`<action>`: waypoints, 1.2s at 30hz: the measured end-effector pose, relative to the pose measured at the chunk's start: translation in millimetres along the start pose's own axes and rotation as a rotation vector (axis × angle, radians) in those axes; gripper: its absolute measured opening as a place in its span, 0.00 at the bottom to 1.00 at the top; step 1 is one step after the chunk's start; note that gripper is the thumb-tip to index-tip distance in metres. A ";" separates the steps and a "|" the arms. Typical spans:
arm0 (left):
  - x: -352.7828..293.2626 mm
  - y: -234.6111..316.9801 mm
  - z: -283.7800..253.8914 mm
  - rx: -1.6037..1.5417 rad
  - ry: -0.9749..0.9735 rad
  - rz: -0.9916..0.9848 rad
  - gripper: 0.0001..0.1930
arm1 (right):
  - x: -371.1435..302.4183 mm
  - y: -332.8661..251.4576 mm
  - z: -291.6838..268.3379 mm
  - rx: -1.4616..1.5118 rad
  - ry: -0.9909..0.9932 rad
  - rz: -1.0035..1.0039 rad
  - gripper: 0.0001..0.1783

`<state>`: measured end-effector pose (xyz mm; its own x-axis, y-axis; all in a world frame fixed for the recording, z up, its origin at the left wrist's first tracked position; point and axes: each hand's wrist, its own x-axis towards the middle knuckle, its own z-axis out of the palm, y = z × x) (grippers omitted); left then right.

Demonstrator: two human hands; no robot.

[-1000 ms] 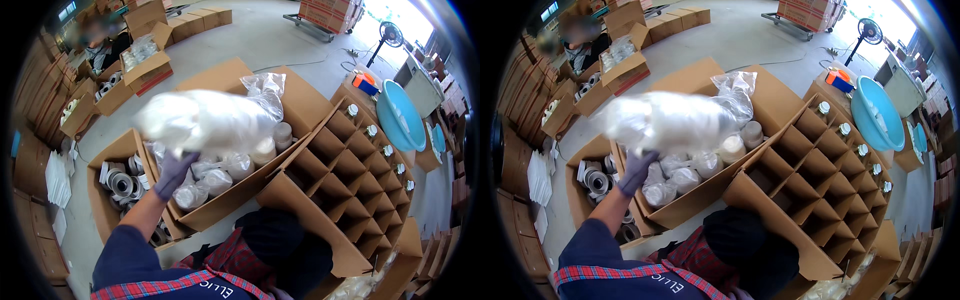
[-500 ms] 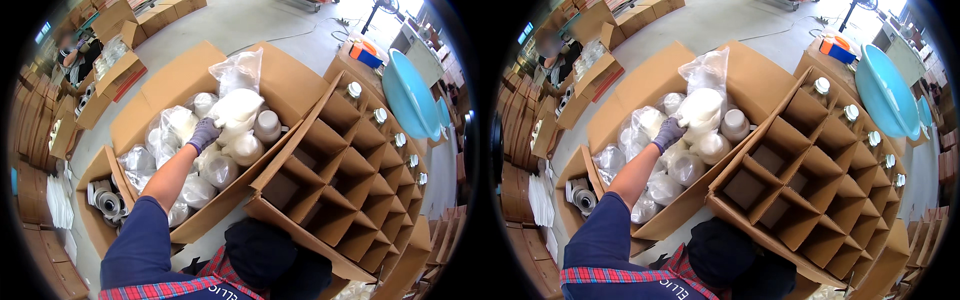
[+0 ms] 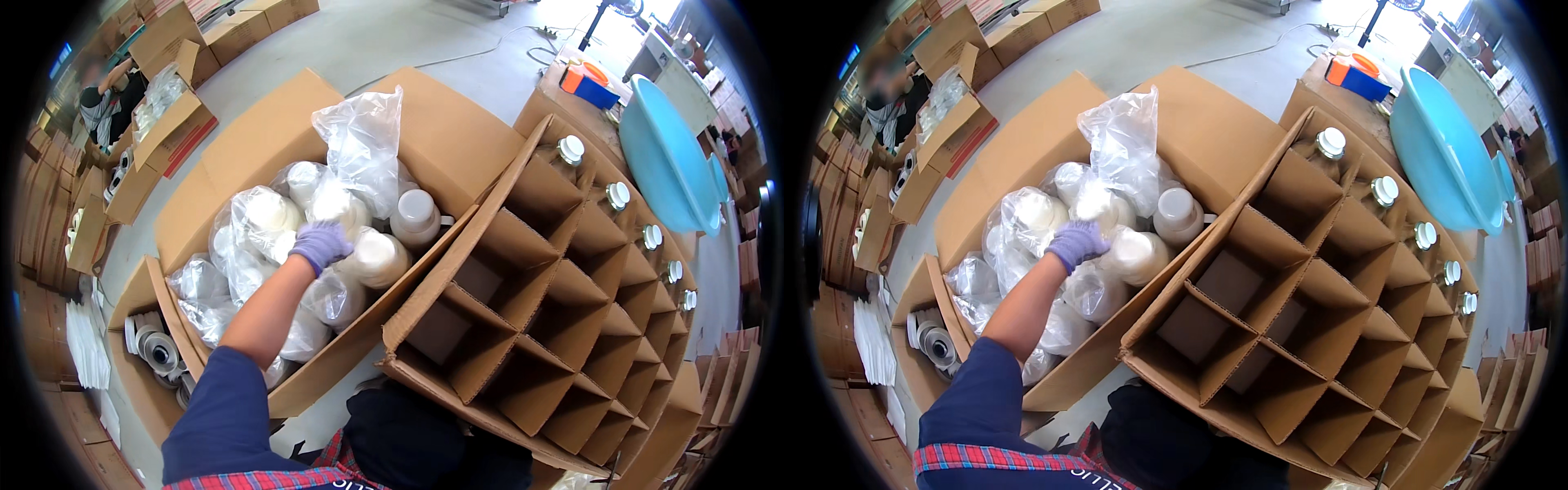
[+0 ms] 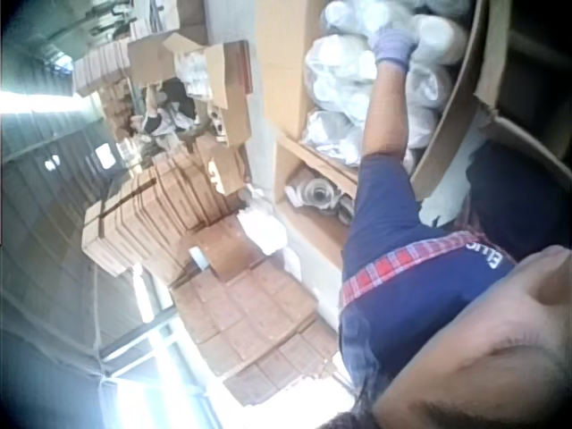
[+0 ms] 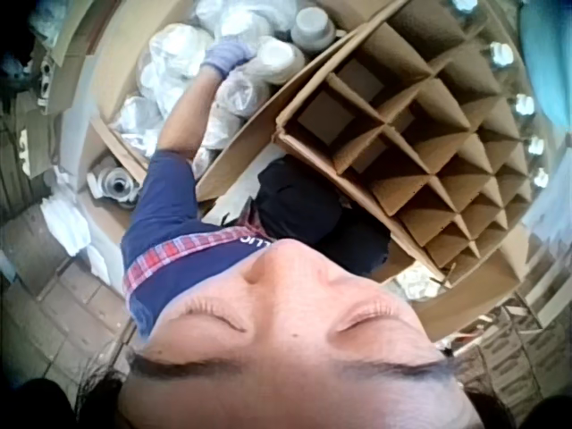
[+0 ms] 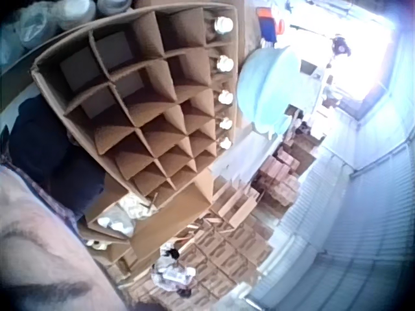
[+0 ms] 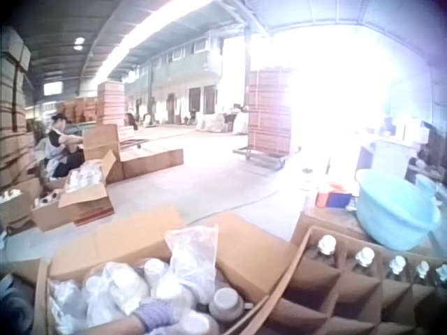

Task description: The person assembles white plastic containers by inserting a black rubber seal into the opening, screwing on a lid, and placing the finished unit into a plastic bag. They repeat this process for several containers, placing the bagged units into a cardboard box.

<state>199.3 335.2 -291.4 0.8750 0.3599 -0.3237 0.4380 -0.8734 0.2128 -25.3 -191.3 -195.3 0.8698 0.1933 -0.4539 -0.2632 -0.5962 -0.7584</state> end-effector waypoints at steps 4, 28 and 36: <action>24.1 121.9 -46.9 0.057 0.511 0.516 0.12 | 2.1 -3.2 -1.3 -0.001 -0.020 0.008 0.17; -10.0 107.0 -132.6 0.405 0.635 0.529 0.07 | -78.1 6.1 -10.3 0.255 -0.341 -0.075 0.15; -289.0 136.5 -220.8 -1.058 0.212 0.630 0.06 | -78.6 -73.3 -75.1 -0.039 0.543 -0.709 0.35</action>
<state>51.7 184.4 34.7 0.9656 0.1069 0.2371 -0.2037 -0.2560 0.9450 -43.0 -221.3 -68.9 0.9032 0.1368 0.4068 0.4169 -0.5049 -0.7558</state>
